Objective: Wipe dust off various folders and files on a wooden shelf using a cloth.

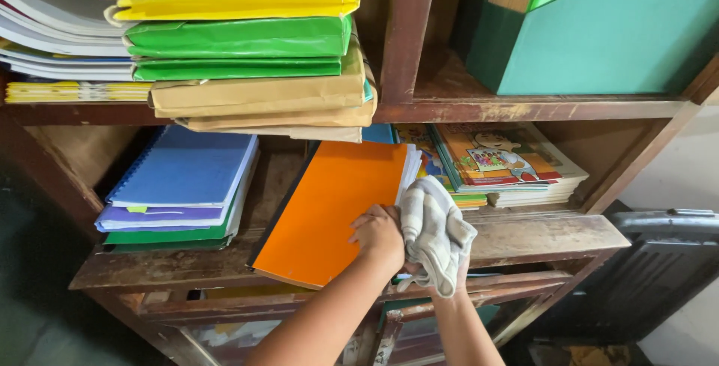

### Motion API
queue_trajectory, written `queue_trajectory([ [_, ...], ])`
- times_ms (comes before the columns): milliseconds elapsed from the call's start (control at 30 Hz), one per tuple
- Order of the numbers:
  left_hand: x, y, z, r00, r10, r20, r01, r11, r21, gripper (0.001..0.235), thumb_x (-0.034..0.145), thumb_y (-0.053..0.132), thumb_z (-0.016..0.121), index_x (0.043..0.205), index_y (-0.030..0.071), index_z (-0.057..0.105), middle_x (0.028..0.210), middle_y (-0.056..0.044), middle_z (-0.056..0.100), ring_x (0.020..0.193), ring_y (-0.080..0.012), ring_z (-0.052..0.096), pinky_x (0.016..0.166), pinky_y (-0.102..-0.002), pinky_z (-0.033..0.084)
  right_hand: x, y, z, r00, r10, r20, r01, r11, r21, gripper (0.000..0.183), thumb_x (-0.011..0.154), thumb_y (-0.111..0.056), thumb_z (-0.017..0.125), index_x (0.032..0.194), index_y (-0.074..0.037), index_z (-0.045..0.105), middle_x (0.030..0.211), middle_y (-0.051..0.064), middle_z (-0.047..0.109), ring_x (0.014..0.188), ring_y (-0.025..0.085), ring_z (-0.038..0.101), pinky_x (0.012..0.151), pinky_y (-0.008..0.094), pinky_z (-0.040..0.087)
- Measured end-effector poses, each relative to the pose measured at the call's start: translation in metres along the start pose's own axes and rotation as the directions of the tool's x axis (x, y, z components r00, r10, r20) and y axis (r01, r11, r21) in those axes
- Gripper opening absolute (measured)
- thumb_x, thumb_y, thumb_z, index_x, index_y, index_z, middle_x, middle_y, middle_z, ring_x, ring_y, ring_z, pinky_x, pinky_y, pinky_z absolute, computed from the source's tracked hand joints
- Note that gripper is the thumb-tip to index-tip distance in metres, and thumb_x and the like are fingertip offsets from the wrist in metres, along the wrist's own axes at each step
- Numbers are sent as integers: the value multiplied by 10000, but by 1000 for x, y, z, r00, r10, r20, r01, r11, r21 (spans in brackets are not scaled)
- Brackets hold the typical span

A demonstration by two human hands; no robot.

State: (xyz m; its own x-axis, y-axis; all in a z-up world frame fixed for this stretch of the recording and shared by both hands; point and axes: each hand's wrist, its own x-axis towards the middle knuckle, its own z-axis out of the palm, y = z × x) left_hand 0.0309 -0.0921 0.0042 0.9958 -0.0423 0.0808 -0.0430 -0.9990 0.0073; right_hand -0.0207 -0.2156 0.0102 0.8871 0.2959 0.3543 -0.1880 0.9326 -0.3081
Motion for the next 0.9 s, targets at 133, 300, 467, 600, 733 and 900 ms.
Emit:
queue_trajectory([
  [133,5,-28,11,977,149,-155,-172,974,-147,278,930,122,454,1085,-30,628,868,-195,619,793,-480,714,556,-633,579,1,3,9,998,-13,66,11,999,36,801,891,-215,661,1547,-53,229,1373,318,468,1220,583,540,933,735,536],
  [300,-15,-87,-63,990,123,-73,-142,896,-420,264,803,118,562,1039,81,674,892,-172,728,887,-463,742,742,-583,606,6,14,25,987,-36,158,20,995,98,843,893,-190,656,1580,-58,187,1392,328,445,1231,599,525,924,749,537],
  [467,-59,-101,-122,985,84,-154,-168,706,-688,180,718,118,644,882,54,679,752,-157,698,850,-415,727,710,-480,557,11,30,36,999,10,41,-10,1000,-1,779,828,-217,695,1482,-12,323,1170,240,555,917,327,648,674,400,657],
  [600,-69,-98,-112,984,103,-143,-172,376,-911,219,608,65,706,827,42,709,636,-22,605,684,-158,604,623,-286,450,18,41,37,1000,15,-1,-15,999,-41,758,838,-225,679,1474,-1,335,1173,246,556,927,330,641,690,405,641],
  [733,-59,-91,-92,973,157,-171,-201,203,-958,393,690,-22,694,1082,-51,714,903,-138,781,671,-178,675,645,-266,554,20,39,32,999,6,-47,-11,996,-88,738,847,-233,664,1466,10,346,1176,252,557,937,333,634,705,411,625],
  [900,-60,-68,-73,988,149,37,68,-214,-975,489,762,-68,670,1251,-69,663,1004,-216,772,712,-209,718,634,-266,588,17,28,19,993,-27,-118,9,988,-155,714,858,-242,645,1457,23,361,1180,260,559,949,337,625,724,417,605],
])
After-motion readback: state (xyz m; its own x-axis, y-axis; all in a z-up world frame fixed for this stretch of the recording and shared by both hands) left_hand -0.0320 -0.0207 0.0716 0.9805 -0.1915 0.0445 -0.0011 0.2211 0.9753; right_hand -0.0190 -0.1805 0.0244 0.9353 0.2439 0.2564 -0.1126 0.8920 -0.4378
